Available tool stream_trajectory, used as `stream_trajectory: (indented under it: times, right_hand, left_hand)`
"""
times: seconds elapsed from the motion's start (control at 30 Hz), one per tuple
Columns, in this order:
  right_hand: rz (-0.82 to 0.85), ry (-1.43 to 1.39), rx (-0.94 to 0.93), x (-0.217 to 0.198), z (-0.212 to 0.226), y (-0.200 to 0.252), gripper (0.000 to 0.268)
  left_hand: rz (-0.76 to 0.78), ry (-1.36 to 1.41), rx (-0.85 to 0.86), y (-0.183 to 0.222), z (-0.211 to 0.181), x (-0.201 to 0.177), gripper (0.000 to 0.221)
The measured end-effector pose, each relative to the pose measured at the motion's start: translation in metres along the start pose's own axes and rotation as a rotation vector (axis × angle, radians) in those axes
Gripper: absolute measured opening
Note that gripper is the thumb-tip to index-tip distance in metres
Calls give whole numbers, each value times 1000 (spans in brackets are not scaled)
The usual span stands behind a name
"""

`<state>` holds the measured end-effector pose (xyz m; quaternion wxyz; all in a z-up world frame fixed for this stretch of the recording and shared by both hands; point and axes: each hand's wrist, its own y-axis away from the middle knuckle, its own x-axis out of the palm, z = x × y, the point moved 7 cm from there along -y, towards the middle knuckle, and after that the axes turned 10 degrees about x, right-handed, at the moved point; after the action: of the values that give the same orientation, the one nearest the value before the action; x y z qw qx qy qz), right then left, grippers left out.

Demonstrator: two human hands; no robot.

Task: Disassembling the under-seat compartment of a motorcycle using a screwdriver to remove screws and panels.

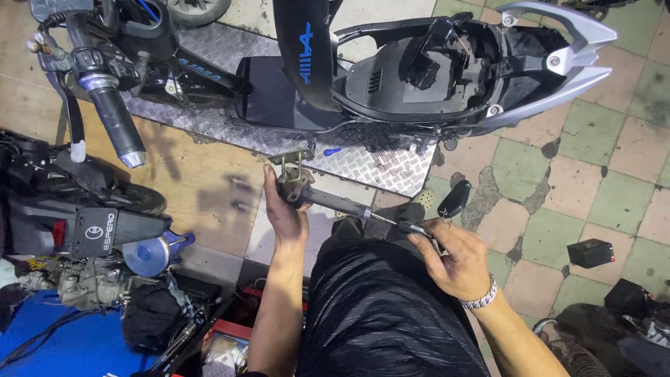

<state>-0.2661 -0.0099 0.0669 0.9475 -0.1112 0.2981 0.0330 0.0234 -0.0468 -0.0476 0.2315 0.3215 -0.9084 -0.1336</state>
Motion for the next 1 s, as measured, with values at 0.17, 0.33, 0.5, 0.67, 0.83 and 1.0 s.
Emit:
stream_trajectory:
  times: [0.17, 0.33, 0.5, 0.67, 0.83, 1.0]
  right_hand:
    - [14, -38, 34, 8, -7, 2, 10]
    - [43, 20, 139, 25, -23, 4, 12]
    - [267, -422, 807, 50, -48, 8, 38]
    - [111, 93, 68, 33, -24, 5, 21]
    - [337, -636, 739, 50, -46, 6, 48]
    - [129, 164, -10, 34, -41, 14, 20]
  left_hand:
    - [48, -74, 52, 4, -5, 8, 67]
    - [65, -70, 120, 10, 3, 11, 65]
    - [61, -201, 194, 7, 7, 2, 62]
    - [66, -164, 187, 15, 0, 6, 62]
    - [122, -225, 208, 7, 16, -3, 67]
    - [175, -228, 208, 26, -1, 16, 73]
